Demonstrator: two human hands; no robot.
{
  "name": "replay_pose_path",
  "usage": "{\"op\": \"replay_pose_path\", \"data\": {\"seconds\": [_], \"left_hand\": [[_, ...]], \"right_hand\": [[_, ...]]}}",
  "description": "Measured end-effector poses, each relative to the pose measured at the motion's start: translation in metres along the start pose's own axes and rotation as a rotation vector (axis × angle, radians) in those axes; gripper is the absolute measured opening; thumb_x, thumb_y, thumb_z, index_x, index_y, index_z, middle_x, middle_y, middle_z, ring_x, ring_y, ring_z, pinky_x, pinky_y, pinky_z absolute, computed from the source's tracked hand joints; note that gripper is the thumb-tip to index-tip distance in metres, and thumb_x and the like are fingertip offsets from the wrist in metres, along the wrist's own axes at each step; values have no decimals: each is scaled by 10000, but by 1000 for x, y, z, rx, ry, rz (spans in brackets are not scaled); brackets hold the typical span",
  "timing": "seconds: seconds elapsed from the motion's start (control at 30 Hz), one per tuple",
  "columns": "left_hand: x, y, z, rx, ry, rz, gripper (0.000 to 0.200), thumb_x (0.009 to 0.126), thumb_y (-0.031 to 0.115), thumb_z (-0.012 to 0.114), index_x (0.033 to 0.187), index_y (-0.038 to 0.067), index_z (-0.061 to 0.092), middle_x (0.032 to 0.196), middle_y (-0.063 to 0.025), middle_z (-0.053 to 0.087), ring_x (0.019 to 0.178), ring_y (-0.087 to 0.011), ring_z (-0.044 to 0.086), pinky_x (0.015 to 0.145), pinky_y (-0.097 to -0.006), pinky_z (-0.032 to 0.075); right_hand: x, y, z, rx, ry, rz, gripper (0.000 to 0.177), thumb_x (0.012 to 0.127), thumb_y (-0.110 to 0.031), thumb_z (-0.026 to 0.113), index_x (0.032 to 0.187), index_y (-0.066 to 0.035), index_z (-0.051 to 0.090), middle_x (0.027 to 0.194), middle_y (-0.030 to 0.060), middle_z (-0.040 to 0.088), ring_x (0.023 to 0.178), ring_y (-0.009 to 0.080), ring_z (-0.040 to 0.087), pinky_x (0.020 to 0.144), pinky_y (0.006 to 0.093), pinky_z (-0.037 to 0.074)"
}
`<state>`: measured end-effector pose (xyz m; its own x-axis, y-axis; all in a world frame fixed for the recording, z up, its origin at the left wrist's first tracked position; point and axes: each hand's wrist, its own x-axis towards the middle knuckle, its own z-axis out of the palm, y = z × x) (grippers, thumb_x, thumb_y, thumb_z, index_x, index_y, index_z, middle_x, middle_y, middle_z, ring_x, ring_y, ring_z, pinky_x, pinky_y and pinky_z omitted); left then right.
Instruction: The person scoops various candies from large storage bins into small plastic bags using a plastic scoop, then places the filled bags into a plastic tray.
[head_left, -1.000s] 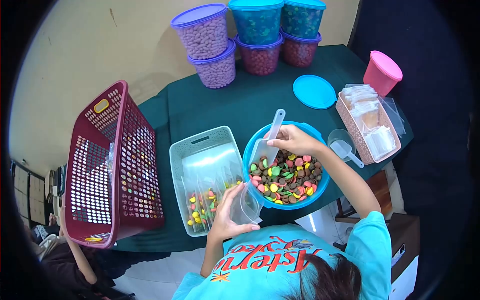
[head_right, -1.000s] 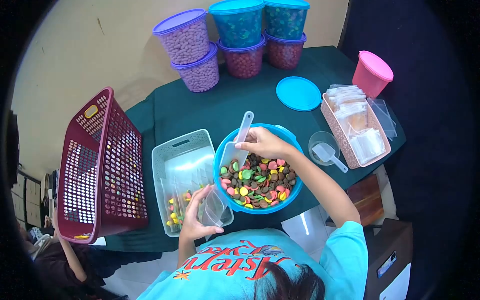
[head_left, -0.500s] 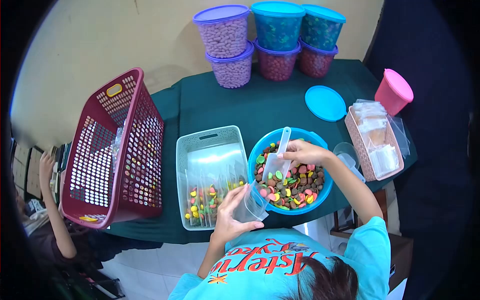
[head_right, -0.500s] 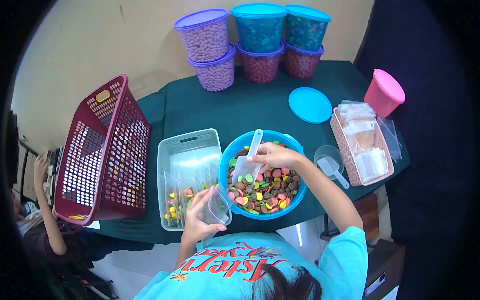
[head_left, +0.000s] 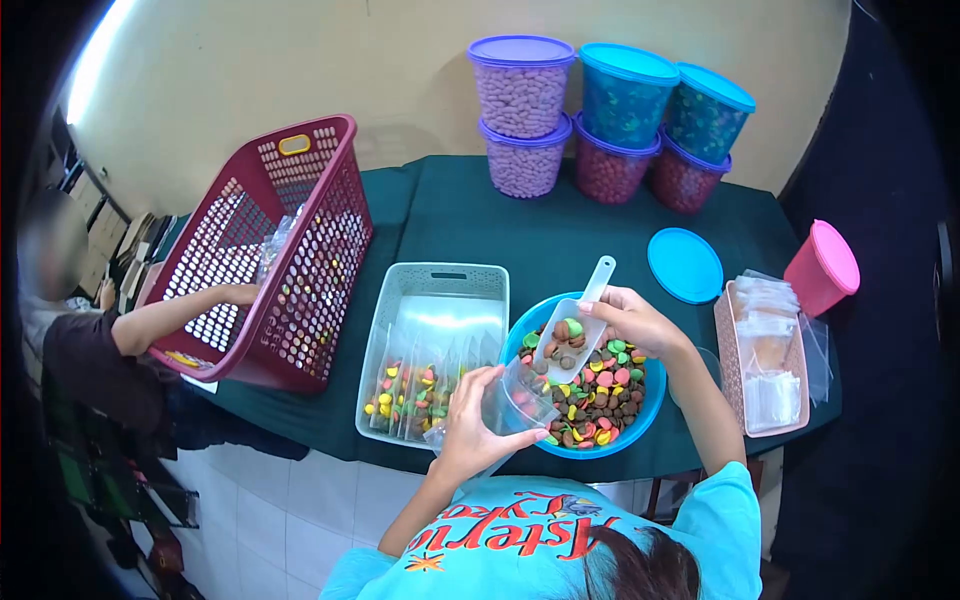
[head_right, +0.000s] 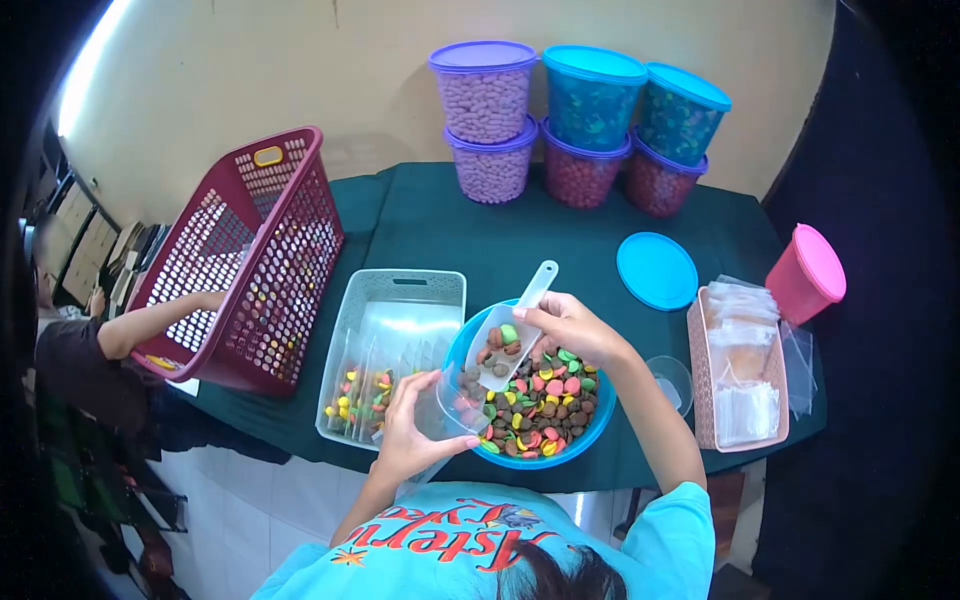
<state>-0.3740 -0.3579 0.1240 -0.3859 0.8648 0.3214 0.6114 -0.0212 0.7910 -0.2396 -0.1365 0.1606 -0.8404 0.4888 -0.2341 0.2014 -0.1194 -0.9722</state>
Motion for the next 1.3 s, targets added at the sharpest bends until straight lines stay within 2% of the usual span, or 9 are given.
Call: {"op": "replay_pose_path", "data": {"seconds": [0.27, 0.33, 0.4, 0.43, 0.53, 0.7, 0.93, 1.07, 1.3], "left_hand": [[-5, 12, 11, 17, 56, -17, 871, 511, 378, 823, 1186, 8, 415, 1120, -154, 451, 1073, -300, 443, 905, -405, 367], [-5, 15, 12, 44, 102, 15, 855, 476, 313, 848, 1151, -12, 438, 1101, -161, 466, 1040, -279, 475, 874, -372, 397], [-7, 14, 11, 35, 110, 30, 859, 474, 312, 848, 1155, -12, 436, 1103, -161, 466, 1042, -279, 474, 876, -374, 395], [-7, 13, 11, 24, 120, 50, 863, 473, 311, 848, 1158, -13, 435, 1106, -161, 466, 1044, -280, 473, 879, -376, 393], [-8, 10, 8, 4, 106, 54, 865, 473, 308, 849, 1164, -14, 440, 1108, -161, 469, 1052, -276, 472, 888, -376, 386], [-9, -6, -1, -24, 133, 42, 866, 473, 320, 842, 1172, -7, 449, 1106, -146, 469, 1043, -274, 473, 884, -379, 387], [-6, -14, -19, -106, 71, 6, 869, 442, 331, 840, 1161, -3, 485, 1092, -125, 479, 1039, -246, 479, 887, -360, 389], [-3, -16, -24, -130, 3, 45, 877, 439, 322, 838, 1168, -6, 480, 1108, -128, 475, 1053, -249, 476, 900, -362, 386], [6, -22, -28, -162, -97, 79, 879, 435, 323, 836, 1168, -9, 482, 1126, -132, 473, 1060, -253, 476, 908, -366, 384]], "right_hand": [[-32, -43, 41, -519, 105, -323, 246, 811, -197, 569, 837, 47, 564, 636, 83, 584, 537, 115, 568, 484, 253, 460], [-42, -50, 56, -572, 100, -362, 244, 789, -183, 583, 850, 52, 559, 695, 133, 582, 588, 192, 597, 539, 307, 476], [-49, -48, 68, -783, 206, -579, 240, 766, -172, 594, 859, 47, 559, 789, 177, 569, 665, 283, 600, 607, 349, 474], [-53, -50, 72, -784, 214, -532, 240, 756, -164, 597, 873, 42, 559, 854, 202, 549, 716, 330, 583, 648, 382, 463], [-61, -57, 72, -773, 271, -618, 250, 755, -170, 603, 879, 41, 554, 818, 187, 555, 689, 320, 582, 618, 374, 463], [-69, -55, 51, -642, 461, -547, 217, 767, -137, 624, 837, 58, 563, 756, 129, 576, 628, 205, 625, 552, 295, 492], [-69, 5, 32, -509, 552, -308, 237, 781, -126, 617, 899, 76, 580, 815, 165, 622, 705, 220, 652, 609, 301, 526], [-68, 36, 33, -587, 655, -367, 236, 785, -122, 613, 899, 83, 586, 851, 189, 626, 731, 238, 654, 653, 323, 526], [-81, 31, 46, -464, 686, -156, 223, 777, -145, 617, 866, 60, 619, 693, 161, 640, 651, 209, 646, 611, 295, 502]]}}
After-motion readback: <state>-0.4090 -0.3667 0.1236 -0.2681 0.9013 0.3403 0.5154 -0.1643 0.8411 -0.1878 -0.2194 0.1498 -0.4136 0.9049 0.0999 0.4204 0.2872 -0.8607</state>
